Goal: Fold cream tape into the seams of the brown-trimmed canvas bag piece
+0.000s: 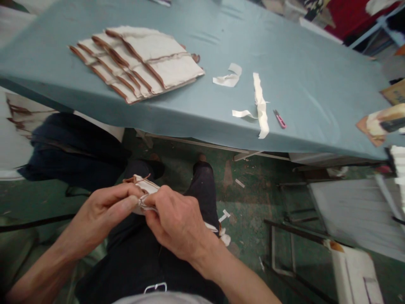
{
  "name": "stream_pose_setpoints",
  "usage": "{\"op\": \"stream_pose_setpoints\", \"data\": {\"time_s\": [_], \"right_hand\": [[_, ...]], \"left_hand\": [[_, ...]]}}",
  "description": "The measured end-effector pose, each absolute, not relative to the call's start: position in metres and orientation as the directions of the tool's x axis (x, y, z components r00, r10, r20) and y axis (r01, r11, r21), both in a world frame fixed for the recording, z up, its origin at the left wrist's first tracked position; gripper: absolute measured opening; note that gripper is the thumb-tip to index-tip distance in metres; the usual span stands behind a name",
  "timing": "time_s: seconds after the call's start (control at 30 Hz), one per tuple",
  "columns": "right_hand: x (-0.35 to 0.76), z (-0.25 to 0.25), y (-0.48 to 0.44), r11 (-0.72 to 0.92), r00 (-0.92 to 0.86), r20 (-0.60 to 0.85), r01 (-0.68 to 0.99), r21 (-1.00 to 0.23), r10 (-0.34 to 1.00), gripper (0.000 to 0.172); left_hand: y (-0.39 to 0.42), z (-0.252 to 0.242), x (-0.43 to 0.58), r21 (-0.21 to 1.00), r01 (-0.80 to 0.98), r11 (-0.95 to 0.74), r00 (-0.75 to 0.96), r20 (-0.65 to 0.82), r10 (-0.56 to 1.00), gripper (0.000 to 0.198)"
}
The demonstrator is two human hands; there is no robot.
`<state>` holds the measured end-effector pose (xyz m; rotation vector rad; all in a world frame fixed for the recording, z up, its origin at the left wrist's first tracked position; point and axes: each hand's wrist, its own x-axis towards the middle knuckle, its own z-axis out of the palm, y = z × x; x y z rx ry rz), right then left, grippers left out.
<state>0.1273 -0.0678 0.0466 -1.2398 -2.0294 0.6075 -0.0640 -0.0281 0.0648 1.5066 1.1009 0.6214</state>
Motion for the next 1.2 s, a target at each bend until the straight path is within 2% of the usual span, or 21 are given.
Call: {"op": "stream_pose_setpoints", "data": {"time_s": [0.07,0.13,0.27,0.37,0.47,0.57,0.63,0.7,0.77,0.83,0.93,1.1,1.2], "right_hand": [[0.126,0.046,-0.068,0.46,-0.349,0.3,0.641,-0.615,0.888,0.014],[0.124,0.045,-0.069,0.426,-0.336,0.264,0.661,-0.618,0.904,0.013],[0.123,0.045,-0.072,0.323,-0.295,0.171,0.611,-0.723,0.94,0.009],[0.125,0.046,-0.072,0.192,-0.246,0.064,0.544,-0.817,0.967,0.007],[0.125,0.041,-0.072,0.029,-0.194,-0.047,0.373,-0.927,0.98,0.006],[0.123,0.032,-0.074,-0.139,-0.18,-0.161,0.127,-0.982,0.971,0.017],[0.122,0.028,-0.076,-0.203,-0.158,-0.205,0.026,-0.979,0.966,0.023],[0.122,0.028,-0.078,-0.183,-0.115,-0.185,0.027,-0.983,0.976,0.023],[0.124,0.031,-0.078,-0.127,-0.077,-0.134,0.09,-0.988,0.988,0.018],[0.125,0.036,-0.077,-0.08,-0.052,-0.089,0.156,-0.985,0.995,0.014],[0.124,0.041,-0.077,-0.049,-0.024,-0.055,0.204,-0.978,0.998,0.011],[0.124,0.047,-0.08,-0.084,-0.043,-0.095,0.212,-0.974,0.995,0.012],[0.133,0.054,-0.08,-0.08,-0.106,-0.106,0.228,-0.97,0.989,0.014]], "left_hand": [[-0.025,0.066,-0.063,0.928,0.359,0.105,0.417,-0.26,0.871,0.038],[-0.023,0.066,-0.063,0.906,0.405,0.127,0.408,-0.303,0.861,0.041],[-0.021,0.064,-0.068,0.899,0.415,0.137,0.408,-0.319,0.855,0.037],[-0.023,0.059,-0.071,0.931,0.338,0.136,0.431,-0.282,0.857,0.036],[-0.03,0.05,-0.066,0.948,0.187,0.257,0.373,-0.311,0.874,0.033],[-0.039,0.039,-0.05,0.863,-0.045,0.503,0.271,-0.474,0.838,0.036],[-0.043,0.035,-0.04,0.815,-0.133,0.563,0.247,-0.523,0.816,0.037],[-0.044,0.034,-0.035,0.821,-0.144,0.552,0.252,-0.509,0.823,0.036],[-0.042,0.035,-0.037,0.872,-0.079,0.483,0.273,-0.447,0.852,0.037],[-0.038,0.039,-0.045,0.942,0.06,0.331,0.315,-0.332,0.889,0.039],[-0.033,0.048,-0.056,0.971,0.198,0.132,0.393,-0.202,0.897,0.037],[-0.034,0.061,-0.054,0.949,0.255,0.185,0.422,-0.282,0.862,0.024],[-0.035,0.062,-0.051,0.951,0.256,0.176,0.417,-0.273,0.867,0.023]]}}
